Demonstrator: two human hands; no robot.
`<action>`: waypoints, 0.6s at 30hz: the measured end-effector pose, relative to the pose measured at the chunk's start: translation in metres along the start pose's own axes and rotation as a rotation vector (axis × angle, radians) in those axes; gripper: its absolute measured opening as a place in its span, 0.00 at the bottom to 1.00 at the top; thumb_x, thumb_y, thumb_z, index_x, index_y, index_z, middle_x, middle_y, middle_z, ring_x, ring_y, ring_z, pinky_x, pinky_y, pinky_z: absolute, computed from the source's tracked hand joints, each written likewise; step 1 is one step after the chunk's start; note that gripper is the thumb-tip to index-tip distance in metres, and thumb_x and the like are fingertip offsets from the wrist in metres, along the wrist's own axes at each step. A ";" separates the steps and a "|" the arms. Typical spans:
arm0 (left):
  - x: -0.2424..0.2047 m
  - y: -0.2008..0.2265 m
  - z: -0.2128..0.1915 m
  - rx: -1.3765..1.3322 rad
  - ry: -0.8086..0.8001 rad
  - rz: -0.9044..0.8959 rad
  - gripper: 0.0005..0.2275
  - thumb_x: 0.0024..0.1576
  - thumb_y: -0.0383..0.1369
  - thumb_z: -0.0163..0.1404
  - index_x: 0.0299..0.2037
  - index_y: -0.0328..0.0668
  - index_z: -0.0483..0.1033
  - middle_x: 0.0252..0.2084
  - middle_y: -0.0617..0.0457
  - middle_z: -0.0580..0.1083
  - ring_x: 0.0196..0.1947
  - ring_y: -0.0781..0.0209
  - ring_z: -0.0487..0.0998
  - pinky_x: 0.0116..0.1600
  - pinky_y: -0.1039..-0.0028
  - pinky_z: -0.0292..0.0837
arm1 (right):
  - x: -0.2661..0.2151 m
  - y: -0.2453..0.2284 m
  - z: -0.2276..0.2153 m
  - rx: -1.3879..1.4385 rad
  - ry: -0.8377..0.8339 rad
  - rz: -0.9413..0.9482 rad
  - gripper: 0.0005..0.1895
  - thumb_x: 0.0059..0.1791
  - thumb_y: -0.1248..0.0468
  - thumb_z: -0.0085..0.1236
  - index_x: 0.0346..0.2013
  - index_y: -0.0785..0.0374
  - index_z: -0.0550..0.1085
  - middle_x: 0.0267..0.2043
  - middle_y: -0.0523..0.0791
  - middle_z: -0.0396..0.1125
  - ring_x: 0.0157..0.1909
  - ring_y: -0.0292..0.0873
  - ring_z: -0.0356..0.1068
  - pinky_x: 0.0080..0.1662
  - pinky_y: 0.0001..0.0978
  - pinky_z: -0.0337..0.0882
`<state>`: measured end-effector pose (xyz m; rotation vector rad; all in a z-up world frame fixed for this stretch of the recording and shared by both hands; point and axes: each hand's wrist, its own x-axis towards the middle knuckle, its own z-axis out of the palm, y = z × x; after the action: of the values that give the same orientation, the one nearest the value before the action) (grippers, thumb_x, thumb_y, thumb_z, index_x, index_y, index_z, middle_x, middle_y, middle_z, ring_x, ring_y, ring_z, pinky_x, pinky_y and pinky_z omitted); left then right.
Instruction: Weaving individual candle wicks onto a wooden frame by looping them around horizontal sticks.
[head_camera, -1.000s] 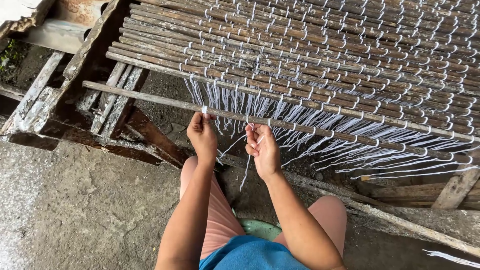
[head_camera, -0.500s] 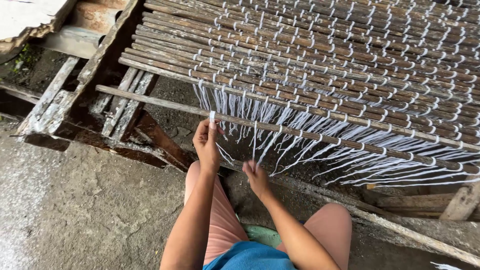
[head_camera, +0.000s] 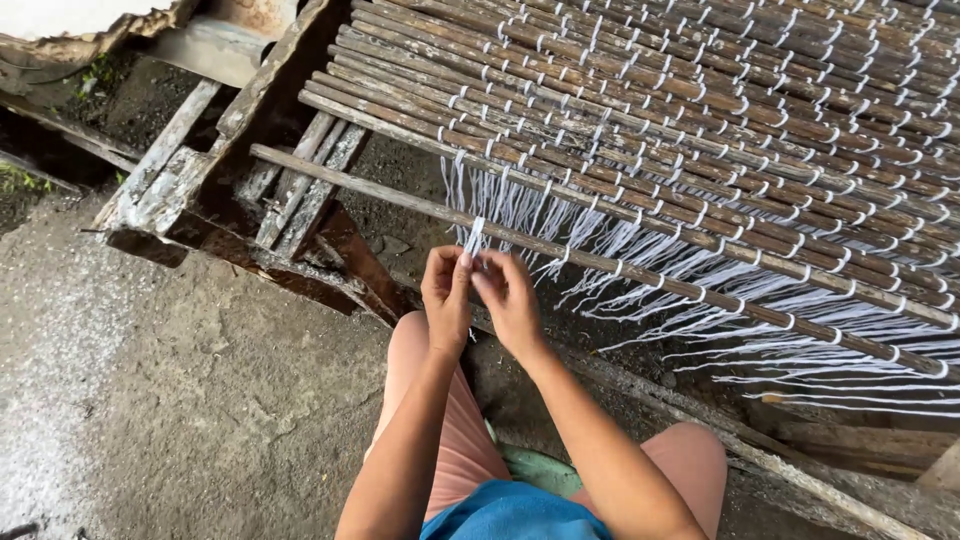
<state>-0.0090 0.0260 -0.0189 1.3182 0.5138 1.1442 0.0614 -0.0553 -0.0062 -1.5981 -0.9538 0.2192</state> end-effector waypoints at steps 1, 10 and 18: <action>0.001 0.002 0.000 0.003 0.003 0.004 0.06 0.66 0.32 0.50 0.42 0.37 0.74 0.29 0.45 0.76 0.29 0.64 0.71 0.37 0.75 0.67 | 0.010 0.007 0.008 0.004 -0.002 -0.004 0.14 0.54 0.62 0.59 0.52 0.63 0.75 0.37 0.50 0.68 0.36 0.46 0.68 0.40 0.38 0.67; 0.032 -0.002 -0.012 0.011 0.177 0.096 0.06 0.64 0.33 0.51 0.39 0.39 0.74 0.27 0.54 0.70 0.28 0.69 0.66 0.36 0.77 0.64 | 0.009 -0.030 0.000 0.650 0.229 0.143 0.08 0.55 0.66 0.52 0.44 0.67 0.76 0.45 0.52 0.73 0.51 0.44 0.70 0.57 0.35 0.69; 0.011 -0.010 -0.017 0.010 0.172 0.102 0.07 0.60 0.33 0.53 0.34 0.37 0.76 0.22 0.54 0.65 0.21 0.70 0.63 0.30 0.77 0.61 | 0.037 -0.009 0.036 0.217 0.053 0.042 0.07 0.50 0.64 0.66 0.42 0.60 0.80 0.37 0.42 0.72 0.38 0.33 0.63 0.42 0.24 0.66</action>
<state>-0.0147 0.0451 -0.0294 1.2728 0.5833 1.3495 0.0590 -0.0046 0.0045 -1.4180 -0.8271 0.2977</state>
